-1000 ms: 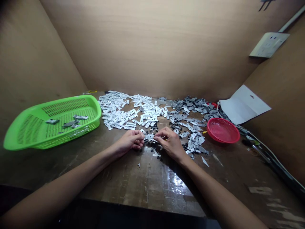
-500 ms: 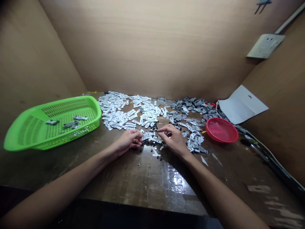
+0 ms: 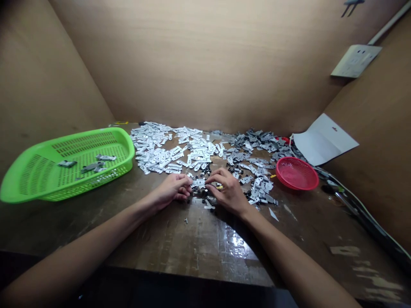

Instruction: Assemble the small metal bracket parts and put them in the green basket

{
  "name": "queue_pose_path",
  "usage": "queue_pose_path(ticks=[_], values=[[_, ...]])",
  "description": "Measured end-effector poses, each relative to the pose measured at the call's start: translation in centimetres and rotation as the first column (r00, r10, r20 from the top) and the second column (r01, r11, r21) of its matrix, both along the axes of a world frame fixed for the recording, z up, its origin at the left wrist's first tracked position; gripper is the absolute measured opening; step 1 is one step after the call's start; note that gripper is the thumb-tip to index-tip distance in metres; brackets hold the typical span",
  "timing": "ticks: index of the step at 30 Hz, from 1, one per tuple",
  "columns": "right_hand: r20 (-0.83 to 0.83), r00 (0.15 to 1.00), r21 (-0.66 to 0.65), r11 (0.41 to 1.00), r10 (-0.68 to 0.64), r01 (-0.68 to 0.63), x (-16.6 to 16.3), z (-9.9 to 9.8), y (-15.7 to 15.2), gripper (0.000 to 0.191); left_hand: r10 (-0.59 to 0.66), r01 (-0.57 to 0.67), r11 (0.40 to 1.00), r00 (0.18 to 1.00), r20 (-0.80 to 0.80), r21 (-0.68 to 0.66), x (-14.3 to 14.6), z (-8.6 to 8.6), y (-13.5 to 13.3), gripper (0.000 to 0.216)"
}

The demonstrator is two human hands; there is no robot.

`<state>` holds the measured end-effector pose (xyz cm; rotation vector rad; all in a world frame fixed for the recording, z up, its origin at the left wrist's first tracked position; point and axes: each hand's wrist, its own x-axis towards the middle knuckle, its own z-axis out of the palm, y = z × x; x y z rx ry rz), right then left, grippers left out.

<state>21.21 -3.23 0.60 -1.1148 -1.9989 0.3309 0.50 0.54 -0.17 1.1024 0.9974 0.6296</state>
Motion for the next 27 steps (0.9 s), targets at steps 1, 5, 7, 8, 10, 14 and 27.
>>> queue_pose_path(ticks=[1,5,7,8,10,14,27], values=[[0.000,1.000,-0.001,1.000,-0.003,0.003,0.0,0.0,0.0,0.009,-0.004,0.004,1.000,1.000,0.005,-0.007,0.0,0.0,0.0,0.020],[0.010,1.000,-0.005,1.000,-0.005,0.006,0.1,0.1,-0.1,0.008,-0.005,0.005,1.000,1.000,0.028,-0.024,0.0,-0.1,0.1,0.019],[0.013,1.000,-0.007,1.000,-0.010,0.010,0.0,0.2,-0.2,0.008,0.002,-0.001,1.000,1.000,0.031,-0.029,0.0,0.0,0.1,0.018],[0.015,1.000,-0.010,1.000,-0.012,0.012,0.0,0.3,-0.2,0.009,0.007,-0.006,1.000,0.999,0.032,-0.030,0.0,0.0,0.1,0.018],[0.021,1.000,-0.011,1.000,-0.016,0.016,-0.1,0.3,-0.3,0.009,0.016,-0.015,0.999,0.999,0.034,-0.031,0.0,0.2,0.0,0.018],[0.031,0.999,-0.003,1.000,-0.021,0.021,-0.2,0.2,-0.3,0.010,0.022,-0.021,0.999,0.999,0.031,-0.033,0.0,0.5,-0.1,0.019],[0.176,0.981,-0.112,0.992,0.082,-0.063,1.2,1.2,-0.1,0.012,0.094,-0.094,0.996,0.995,-0.013,0.005,-0.3,-0.1,0.5,0.020]])
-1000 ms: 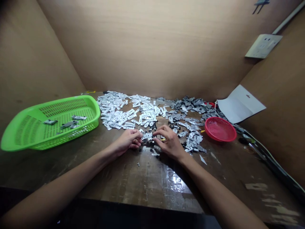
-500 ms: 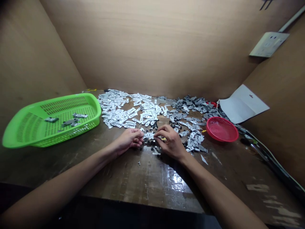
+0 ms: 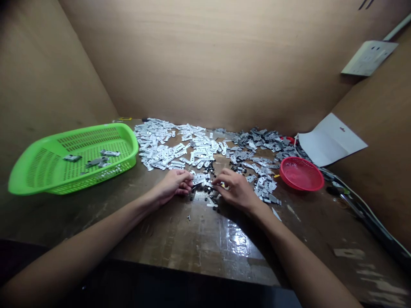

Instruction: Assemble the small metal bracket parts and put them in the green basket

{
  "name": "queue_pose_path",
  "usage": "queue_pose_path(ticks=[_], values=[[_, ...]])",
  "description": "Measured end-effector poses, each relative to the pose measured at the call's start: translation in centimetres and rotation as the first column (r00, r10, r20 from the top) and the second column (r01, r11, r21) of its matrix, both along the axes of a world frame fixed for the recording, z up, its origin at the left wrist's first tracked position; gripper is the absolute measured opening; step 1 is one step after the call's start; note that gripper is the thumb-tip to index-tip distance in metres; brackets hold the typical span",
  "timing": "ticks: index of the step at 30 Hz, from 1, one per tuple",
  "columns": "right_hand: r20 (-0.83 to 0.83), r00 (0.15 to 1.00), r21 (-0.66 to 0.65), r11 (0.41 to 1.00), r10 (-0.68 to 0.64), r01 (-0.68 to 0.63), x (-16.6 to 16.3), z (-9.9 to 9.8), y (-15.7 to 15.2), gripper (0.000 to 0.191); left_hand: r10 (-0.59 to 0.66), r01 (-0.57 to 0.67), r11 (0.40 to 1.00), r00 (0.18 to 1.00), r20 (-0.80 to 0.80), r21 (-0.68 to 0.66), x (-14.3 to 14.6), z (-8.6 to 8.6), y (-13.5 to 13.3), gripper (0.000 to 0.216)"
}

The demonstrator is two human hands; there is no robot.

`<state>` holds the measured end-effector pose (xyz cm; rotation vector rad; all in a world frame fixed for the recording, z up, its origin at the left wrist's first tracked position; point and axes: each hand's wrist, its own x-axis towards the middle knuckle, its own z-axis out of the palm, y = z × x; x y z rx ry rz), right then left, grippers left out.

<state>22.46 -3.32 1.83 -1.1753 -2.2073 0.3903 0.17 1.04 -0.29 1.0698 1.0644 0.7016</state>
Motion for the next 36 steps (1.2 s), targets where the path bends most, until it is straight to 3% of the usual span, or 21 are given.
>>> queue_pose_path(ticks=[2,4,13,21,25,28,32,36], values=[[0.108,0.988,-0.063,0.992,0.113,-0.107,0.4,0.0,0.1,0.013,0.010,-0.010,1.000,1.000,0.000,-0.006,0.0,0.0,0.1,0.021],[0.160,0.976,-0.078,0.988,0.148,-0.137,0.4,-0.3,0.1,0.014,0.013,-0.013,1.000,1.000,0.007,-0.007,-0.1,0.0,0.1,0.021],[0.171,0.984,0.016,0.998,0.054,-0.057,-0.8,-2.0,0.2,0.012,0.021,-0.020,1.000,1.000,0.016,-0.006,0.0,0.0,0.2,0.022],[0.228,0.972,0.035,0.998,-0.056,0.049,-0.6,-1.6,0.2,0.007,0.009,-0.009,1.000,1.000,0.007,-0.009,0.0,-0.2,0.3,0.024],[0.042,0.997,-0.043,0.996,-0.072,0.074,-0.1,-0.6,0.4,0.009,0.006,-0.006,1.000,1.000,-0.005,-0.015,0.0,0.1,0.2,0.025],[-0.158,0.971,-0.161,0.975,-0.178,0.152,0.7,-0.2,0.9,0.016,-0.013,0.013,1.000,1.000,-0.006,-0.014,-0.1,0.0,0.1,0.027],[-0.464,0.818,-0.452,0.885,-0.340,0.112,1.5,-0.8,1.8,0.029,-0.036,0.036,0.999,0.999,0.007,-0.008,-0.2,-0.2,0.2,0.026],[-0.587,0.693,-0.538,0.842,-0.418,0.052,1.8,-1.6,2.3,0.033,-0.057,0.057,0.998,0.998,0.013,0.002,-0.3,-0.3,0.2,0.025]])
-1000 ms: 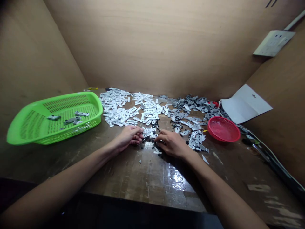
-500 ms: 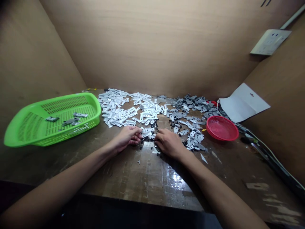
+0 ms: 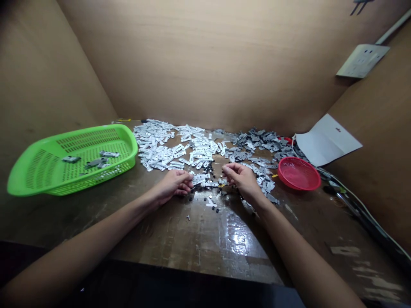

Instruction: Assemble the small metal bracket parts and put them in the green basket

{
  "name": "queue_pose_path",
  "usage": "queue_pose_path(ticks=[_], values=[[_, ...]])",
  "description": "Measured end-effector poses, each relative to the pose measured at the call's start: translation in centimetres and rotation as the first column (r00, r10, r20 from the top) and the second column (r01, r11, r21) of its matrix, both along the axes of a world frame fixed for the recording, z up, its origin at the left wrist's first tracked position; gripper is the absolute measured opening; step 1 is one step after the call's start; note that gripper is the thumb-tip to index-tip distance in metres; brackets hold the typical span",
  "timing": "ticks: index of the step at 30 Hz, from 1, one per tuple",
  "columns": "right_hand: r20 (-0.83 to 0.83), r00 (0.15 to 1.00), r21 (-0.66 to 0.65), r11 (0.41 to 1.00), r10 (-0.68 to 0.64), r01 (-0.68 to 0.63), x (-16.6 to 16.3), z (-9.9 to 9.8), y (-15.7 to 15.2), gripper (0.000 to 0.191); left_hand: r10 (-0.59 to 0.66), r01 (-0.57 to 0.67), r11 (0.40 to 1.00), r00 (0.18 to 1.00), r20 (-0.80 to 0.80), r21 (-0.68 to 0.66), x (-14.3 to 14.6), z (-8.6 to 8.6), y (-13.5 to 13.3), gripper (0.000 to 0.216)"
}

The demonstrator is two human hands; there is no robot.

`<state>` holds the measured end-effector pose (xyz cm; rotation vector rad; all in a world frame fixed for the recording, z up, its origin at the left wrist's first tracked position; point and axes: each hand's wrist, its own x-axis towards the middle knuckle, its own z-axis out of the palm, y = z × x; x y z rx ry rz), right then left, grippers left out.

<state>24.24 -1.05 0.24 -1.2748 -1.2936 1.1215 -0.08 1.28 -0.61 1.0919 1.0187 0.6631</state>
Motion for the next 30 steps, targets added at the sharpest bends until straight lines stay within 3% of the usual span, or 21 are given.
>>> queue_pose_path(ticks=[11,17,22,30], values=[[0.010,1.000,0.017,1.000,0.016,-0.016,-0.1,0.5,-0.3,0.031,-0.053,0.053,0.999,0.997,-0.049,-0.004,0.3,0.5,-0.7,0.025],[0.301,0.953,0.170,0.982,0.031,-0.086,-1.5,1.9,-1.8,0.024,-0.090,0.090,0.996,0.991,-0.103,-0.010,0.5,0.5,-1.0,0.027],[0.543,0.839,0.382,0.899,-0.030,-0.214,-3.6,1.9,-3.0,0.009,-0.109,0.112,0.994,0.985,-0.135,0.011,0.9,0.6,-1.4,0.025],[0.638,0.768,0.412,0.866,-0.051,-0.284,-4.6,0.5,-3.0,0.010,-0.101,0.101,0.995,0.987,-0.125,-0.004,1.1,0.8,-1.6,0.022]])
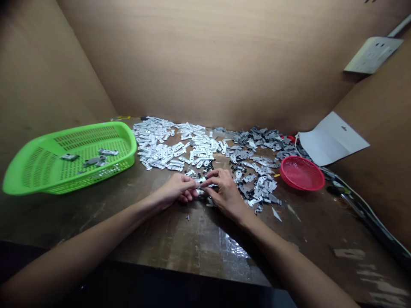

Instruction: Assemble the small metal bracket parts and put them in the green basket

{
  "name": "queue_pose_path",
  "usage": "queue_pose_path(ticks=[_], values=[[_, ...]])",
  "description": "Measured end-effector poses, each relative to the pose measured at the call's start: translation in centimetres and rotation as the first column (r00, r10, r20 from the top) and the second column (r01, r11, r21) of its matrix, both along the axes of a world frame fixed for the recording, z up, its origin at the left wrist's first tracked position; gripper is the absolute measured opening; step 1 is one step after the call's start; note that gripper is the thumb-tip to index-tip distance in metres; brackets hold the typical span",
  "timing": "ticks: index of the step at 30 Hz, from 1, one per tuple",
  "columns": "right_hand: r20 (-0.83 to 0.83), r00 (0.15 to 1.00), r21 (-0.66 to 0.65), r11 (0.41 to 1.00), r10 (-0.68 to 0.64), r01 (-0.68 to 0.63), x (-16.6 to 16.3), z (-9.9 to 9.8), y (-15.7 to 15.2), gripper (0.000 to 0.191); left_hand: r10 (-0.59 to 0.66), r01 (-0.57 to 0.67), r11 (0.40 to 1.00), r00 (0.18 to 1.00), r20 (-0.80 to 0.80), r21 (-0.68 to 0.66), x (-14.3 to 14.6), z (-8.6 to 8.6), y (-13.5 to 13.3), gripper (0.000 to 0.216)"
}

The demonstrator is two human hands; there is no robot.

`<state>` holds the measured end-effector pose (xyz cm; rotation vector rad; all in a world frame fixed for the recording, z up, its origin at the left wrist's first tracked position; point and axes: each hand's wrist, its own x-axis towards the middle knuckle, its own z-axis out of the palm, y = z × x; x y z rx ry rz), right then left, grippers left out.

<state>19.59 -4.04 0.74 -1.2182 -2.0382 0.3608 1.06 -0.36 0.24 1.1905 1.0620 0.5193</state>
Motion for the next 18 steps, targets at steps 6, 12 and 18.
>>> queue_pose_path(ticks=[6,12,18], values=[[-0.017,1.000,-0.009,1.000,0.001,-0.001,-0.1,-0.6,0.0,0.012,0.006,-0.006,1.000,0.999,0.033,-0.013,-0.2,0.0,0.1,0.021],[-0.066,0.997,0.014,0.999,-0.040,0.041,0.4,0.5,0.0,0.009,0.023,-0.023,1.000,0.999,0.037,-0.008,-0.3,-0.3,0.3,0.024],[0.027,0.955,0.093,0.952,-0.295,0.291,5.3,0.7,2.5,0.016,0.019,-0.019,1.000,0.999,0.032,0.001,-0.5,-0.5,0.7,0.026]])
